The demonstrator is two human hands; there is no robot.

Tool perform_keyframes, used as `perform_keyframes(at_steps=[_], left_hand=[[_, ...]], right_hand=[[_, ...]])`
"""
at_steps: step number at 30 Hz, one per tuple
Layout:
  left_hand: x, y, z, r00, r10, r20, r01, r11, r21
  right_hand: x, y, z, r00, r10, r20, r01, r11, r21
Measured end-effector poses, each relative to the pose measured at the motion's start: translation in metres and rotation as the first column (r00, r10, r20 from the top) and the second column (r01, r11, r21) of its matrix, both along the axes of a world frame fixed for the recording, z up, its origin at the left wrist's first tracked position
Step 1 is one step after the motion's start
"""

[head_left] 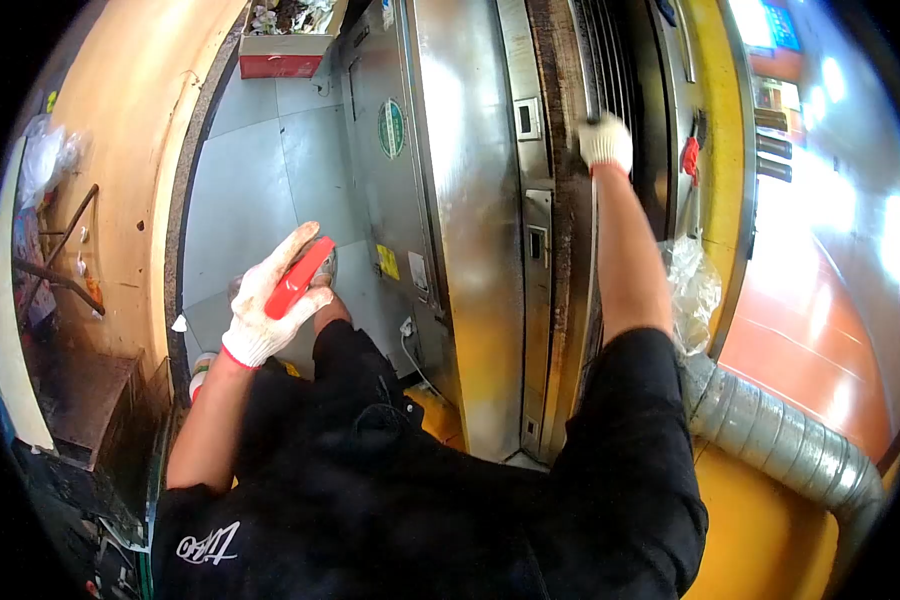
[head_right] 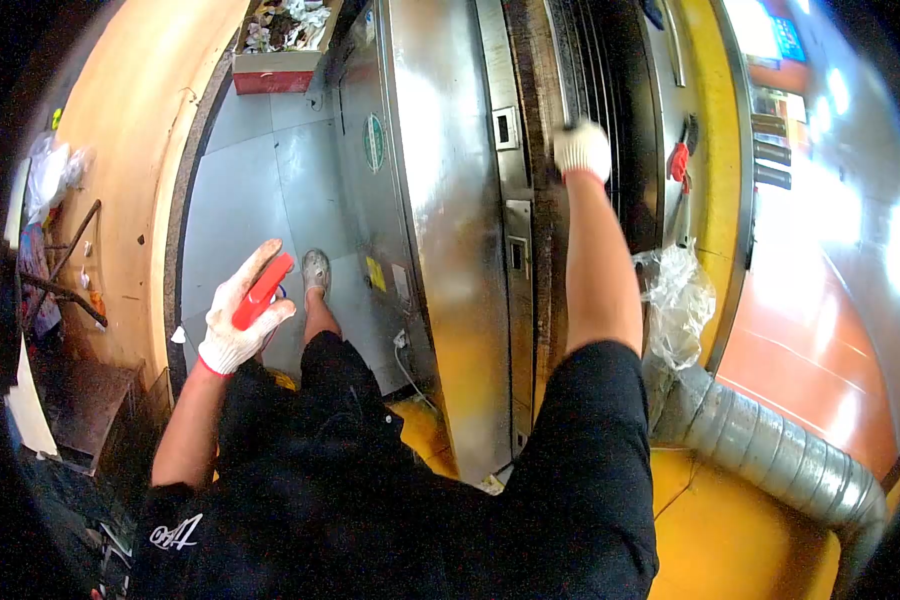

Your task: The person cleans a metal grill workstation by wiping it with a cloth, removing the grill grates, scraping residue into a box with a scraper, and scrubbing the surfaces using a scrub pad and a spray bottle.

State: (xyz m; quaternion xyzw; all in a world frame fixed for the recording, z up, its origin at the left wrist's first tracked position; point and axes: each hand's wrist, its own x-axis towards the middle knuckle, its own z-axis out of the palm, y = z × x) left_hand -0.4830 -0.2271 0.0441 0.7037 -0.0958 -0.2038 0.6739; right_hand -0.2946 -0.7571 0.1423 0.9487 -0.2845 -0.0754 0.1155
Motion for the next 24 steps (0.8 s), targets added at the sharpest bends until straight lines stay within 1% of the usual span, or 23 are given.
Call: perform_keyframes(at_steps=[1,2,3,4,5,6,8,9,10,11,12,13,14,15,16,17,18,19,20,22,23,24], left_hand=[[0.000,0.001,0.004,1.000,-0.008,0.002,0.008,1.000,-0.029],[0.001,0.004,0.011,1.000,-0.009,0.008,0.009,0.999,-0.043],[0.002,0.007,0.017,1.000,-0.011,0.013,0.011,0.998,-0.058],[0.005,0.012,0.027,0.997,-0.067,-0.037,0.066,0.997,-0.038],[0.007,0.015,0.035,0.989,-0.121,-0.085,0.119,0.993,-0.022],[0.007,0.018,0.036,0.988,-0.129,-0.079,0.127,0.991,-0.035],[0.006,0.020,0.037,0.991,-0.127,-0.046,0.124,0.991,-0.059],[0.009,0.021,0.038,0.991,-0.131,-0.025,0.128,0.988,-0.082],[0.014,0.024,0.043,0.987,-0.161,0.010,0.161,0.984,-0.072],[0.020,0.023,0.042,0.988,-0.153,0.014,0.153,0.985,-0.074],[0.023,0.022,0.040,0.987,-0.160,-0.008,0.160,0.986,-0.049],[0.027,0.021,0.038,0.985,-0.172,-0.032,0.172,0.985,-0.024],[0.034,0.018,0.035,0.986,-0.169,0.002,0.169,0.986,0.017],[0.041,0.014,0.033,0.986,-0.165,-0.006,0.165,0.986,0.011],[0.046,0.011,0.032,0.986,-0.158,-0.057,0.158,0.987,-0.014],[0.053,0.006,0.029,0.982,-0.155,-0.105,0.152,0.988,-0.034],[0.058,0.001,0.024,0.985,-0.136,-0.102,0.134,0.991,-0.025],[0.066,-0.005,0.019,0.985,-0.138,-0.108,0.136,0.990,-0.023],[0.072,-0.010,0.014,0.987,-0.130,-0.098,0.130,0.991,-0.007],[0.082,-0.020,0.003,0.988,-0.114,-0.106,0.116,0.993,0.012],[0.086,-0.026,-0.004,0.994,-0.081,-0.075,0.083,0.996,0.015],[0.091,-0.029,-0.009,0.998,-0.046,-0.044,0.047,0.999,0.019]], right_hand=[[-0.044,0.008,0.003,0.998,-0.043,0.051,0.045,0.999,-0.031],[-0.086,-0.014,-0.005,1.000,0.012,-0.003,-0.012,0.998,-0.053],[-0.127,-0.017,-0.009,0.998,-0.031,0.064,0.037,0.993,-0.108],[-0.153,-0.005,-0.003,0.991,-0.108,0.074,0.115,0.989,-0.089],[-0.166,0.003,0.003,0.979,-0.183,0.087,0.190,0.979,-0.070],[-0.170,0.002,0.000,0.978,-0.183,0.098,0.190,0.979,-0.071],[-0.167,0.001,-0.003,0.979,-0.184,0.083,0.196,0.967,-0.161],[-0.158,-0.001,-0.003,0.982,-0.182,0.049,0.186,0.977,-0.108],[-0.149,-0.002,-0.006,0.979,-0.187,0.076,0.194,0.975,-0.107],[-0.138,-0.003,-0.010,0.977,-0.187,0.100,0.198,0.974,-0.106],[-0.126,-0.007,-0.013,0.987,-0.140,0.082,0.151,0.975,-0.163],[-0.114,-0.012,-0.017,0.989,-0.129,0.067,0.138,0.980,-0.147],[-0.099,-0.006,-0.014,0.987,-0.144,0.072,0.154,0.975,-0.158],[-0.084,0.003,-0.012,0.985,-0.156,0.072,0.166,0.971,-0.171],[-0.068,0.000,-0.019,0.981,-0.157,0.114,0.175,0.969,-0.177],[-0.043,0.021,-0.008,0.983,-0.154,0.096,0.168,0.972,-0.161],[-0.018,0.023,-0.012,0.986,-0.105,0.131,0.129,0.974,-0.187],[0.015,0.020,-0.016,0.976,-0.154,0.157,0.179,0.970,-0.166],[0.050,0.030,-0.012,0.954,-0.209,0.213,0.230,0.970,-0.077],[0.117,0.053,-0.001,0.954,-0.212,0.211,0.228,0.972,-0.055],[0.152,0.050,-0.003,0.964,-0.185,0.190,0.202,0.977,-0.074],[0.183,0.054,-0.004,0.965,-0.163,0.204,0.178,0.982,-0.061]])
